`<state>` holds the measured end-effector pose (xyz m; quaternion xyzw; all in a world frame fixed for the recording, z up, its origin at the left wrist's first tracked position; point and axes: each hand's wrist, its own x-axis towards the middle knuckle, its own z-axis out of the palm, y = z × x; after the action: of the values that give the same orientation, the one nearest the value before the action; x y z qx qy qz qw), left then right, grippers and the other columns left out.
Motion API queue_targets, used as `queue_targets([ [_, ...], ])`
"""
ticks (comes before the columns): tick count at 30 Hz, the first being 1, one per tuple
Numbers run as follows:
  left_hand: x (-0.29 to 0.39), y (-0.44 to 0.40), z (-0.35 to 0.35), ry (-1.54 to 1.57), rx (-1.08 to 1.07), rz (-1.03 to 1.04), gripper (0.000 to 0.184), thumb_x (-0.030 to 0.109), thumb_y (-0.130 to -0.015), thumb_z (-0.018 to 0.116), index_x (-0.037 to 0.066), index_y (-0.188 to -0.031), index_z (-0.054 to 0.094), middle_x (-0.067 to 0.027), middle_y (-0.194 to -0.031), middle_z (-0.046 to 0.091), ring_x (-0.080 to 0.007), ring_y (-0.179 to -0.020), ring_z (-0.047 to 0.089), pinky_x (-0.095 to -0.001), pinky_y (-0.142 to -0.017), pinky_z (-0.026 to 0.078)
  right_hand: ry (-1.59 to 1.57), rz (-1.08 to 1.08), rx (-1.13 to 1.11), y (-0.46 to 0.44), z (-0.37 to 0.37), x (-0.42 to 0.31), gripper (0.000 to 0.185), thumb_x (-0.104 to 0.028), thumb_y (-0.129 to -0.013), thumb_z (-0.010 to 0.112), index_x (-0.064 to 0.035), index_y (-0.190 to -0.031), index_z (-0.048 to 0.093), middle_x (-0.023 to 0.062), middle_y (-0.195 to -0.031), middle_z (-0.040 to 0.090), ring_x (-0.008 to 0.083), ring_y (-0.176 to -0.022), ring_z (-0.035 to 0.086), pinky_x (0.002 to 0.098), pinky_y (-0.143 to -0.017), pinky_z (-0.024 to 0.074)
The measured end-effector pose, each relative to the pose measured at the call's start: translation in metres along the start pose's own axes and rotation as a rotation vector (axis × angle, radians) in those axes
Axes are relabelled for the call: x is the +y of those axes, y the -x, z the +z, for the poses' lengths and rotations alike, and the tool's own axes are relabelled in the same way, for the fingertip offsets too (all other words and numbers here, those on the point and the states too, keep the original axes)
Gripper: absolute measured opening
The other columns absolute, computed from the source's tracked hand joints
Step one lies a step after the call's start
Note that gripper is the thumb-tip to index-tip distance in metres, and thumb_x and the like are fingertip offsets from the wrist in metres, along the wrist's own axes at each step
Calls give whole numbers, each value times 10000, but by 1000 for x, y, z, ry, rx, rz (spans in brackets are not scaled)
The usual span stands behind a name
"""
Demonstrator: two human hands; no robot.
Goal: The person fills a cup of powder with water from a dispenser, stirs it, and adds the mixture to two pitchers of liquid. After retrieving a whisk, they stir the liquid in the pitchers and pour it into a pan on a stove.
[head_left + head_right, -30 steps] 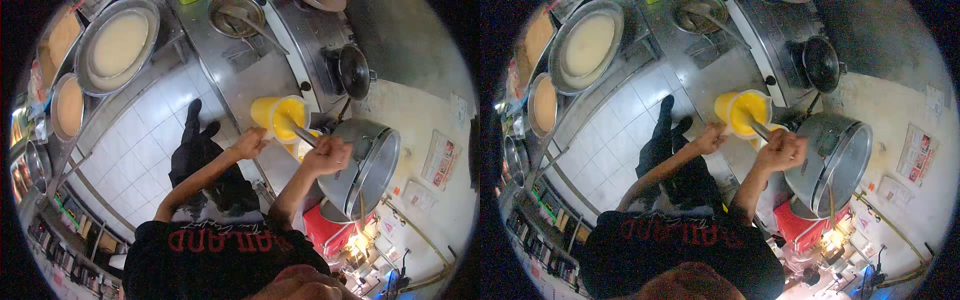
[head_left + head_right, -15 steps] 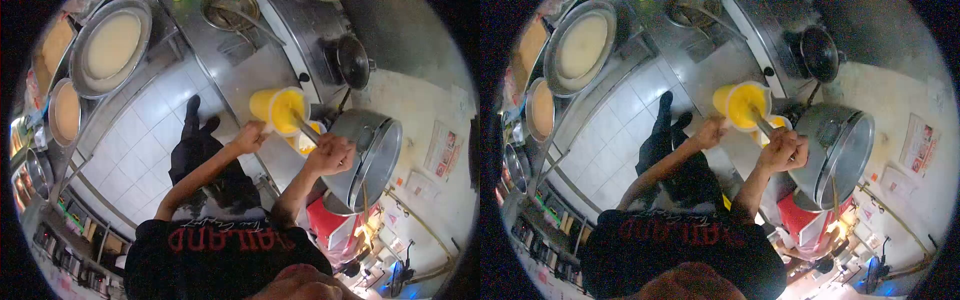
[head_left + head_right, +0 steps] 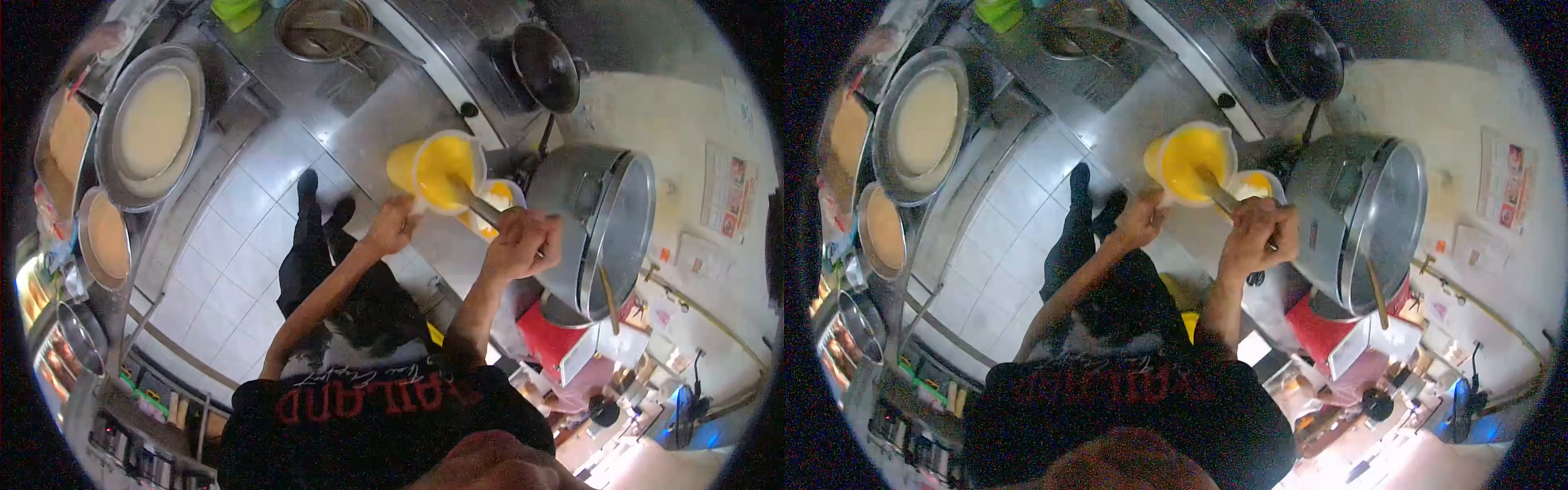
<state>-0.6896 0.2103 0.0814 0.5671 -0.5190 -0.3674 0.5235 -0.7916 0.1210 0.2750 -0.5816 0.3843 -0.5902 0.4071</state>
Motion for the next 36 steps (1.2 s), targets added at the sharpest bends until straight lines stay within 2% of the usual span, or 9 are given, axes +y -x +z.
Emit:
queue_targets([
  [3, -2, -5, 2, -15, 25, 21, 260, 113, -852, 587, -25, -1071, 558, -265, -953, 597, -505, -921, 541, -532, -786, 435, 341, -55, -14, 7, -24, 107, 179, -18, -896, 529, -72, -749, 442, -13, -593, 424, 89, -512, 398, 250, -449, 326],
  [8, -18, 12, 13, -57, -51, 18, 239, 87, -849, 584, -46, -1044, 551, -278, -922, 576, -508, -895, 533, -539, -765, 426, -121, 22, 136, -4, -3, -5, 138, -8, -868, 588, -48, -761, 510, 10, -644, 500, 88, -584, 482, 249, -490, 369],
  [9, -23, 8, 14, -46, -37, 49, 234, 80, -846, 587, -50, -1036, 549, -278, -917, 571, -508, -887, 530, -542, -760, 422, 268, -183, 143, 6, -10, 34, 152, -34, -885, 583, -42, -745, 524, 5, -618, 492, 78, -585, 482, 252, -490, 367],
  [12, -27, 10, 15, -21, -22, 68, 210, 83, -853, 586, -56, -1004, 544, -277, -902, 557, -504, -858, 521, -544, -745, 414, 353, 229, -63, 10, -15, 94, 142, -48, -901, 554, -38, -760, 549, 34, -644, 532, 103, -585, 505, 263, -513, 413],
  [20, -14, 5, 11, -56, -37, 40, 182, 118, -906, 554, -43, -988, 532, -268, -911, 556, -491, -854, 526, -543, -750, 412, 355, 338, -44, -6, -2, 52, 260, -74, -913, 628, -43, -678, 522, -19, -615, 517, 58, -552, 434, 239, -514, 360],
  [24, -15, 4, 9, -53, -34, 84, 239, 158, -933, 535, -42, -1064, 529, -267, -922, 571, -484, -843, 542, -531, -744, 428, -169, 31, 279, -3, 4, 2, 255, -66, -895, 652, -58, -680, 513, -27, -636, 520, 61, -566, 437, 240, -497, 336],
  [27, -24, -1, 10, 48, -134, 29, 402, 303, -999, 462, -59, -1161, 528, -266, -889, 592, -454, -792, 570, -498, -701, 440, 346, 233, -33, 4, -10, 76, 260, -78, -899, 648, -56, -674, 519, -16, -615, 517, 57, -559, 443, 236, -492, 339],
  [31, -27, 4, 7, -24, -115, 15, 322, 212, -962, 492, -38, -1159, 544, -269, -933, 590, -498, -836, 549, -523, -727, 444, 76, 146, 232, -7, -6, -2, 263, -92, -890, 653, -44, -677, 506, -16, -597, 474, 63, -568, 412, 271, -492, 341],
  [36, -17, 2, 8, -13, -134, 21, 326, 200, -954, 496, -49, -1160, 539, -273, -946, 591, -510, -863, 545, -517, -743, 446, 374, 290, -30, -10, -10, 52, 239, -88, -918, 619, -32, -699, 539, 8, -596, 520, 61, -551, 442, 257, -485, 356],
])
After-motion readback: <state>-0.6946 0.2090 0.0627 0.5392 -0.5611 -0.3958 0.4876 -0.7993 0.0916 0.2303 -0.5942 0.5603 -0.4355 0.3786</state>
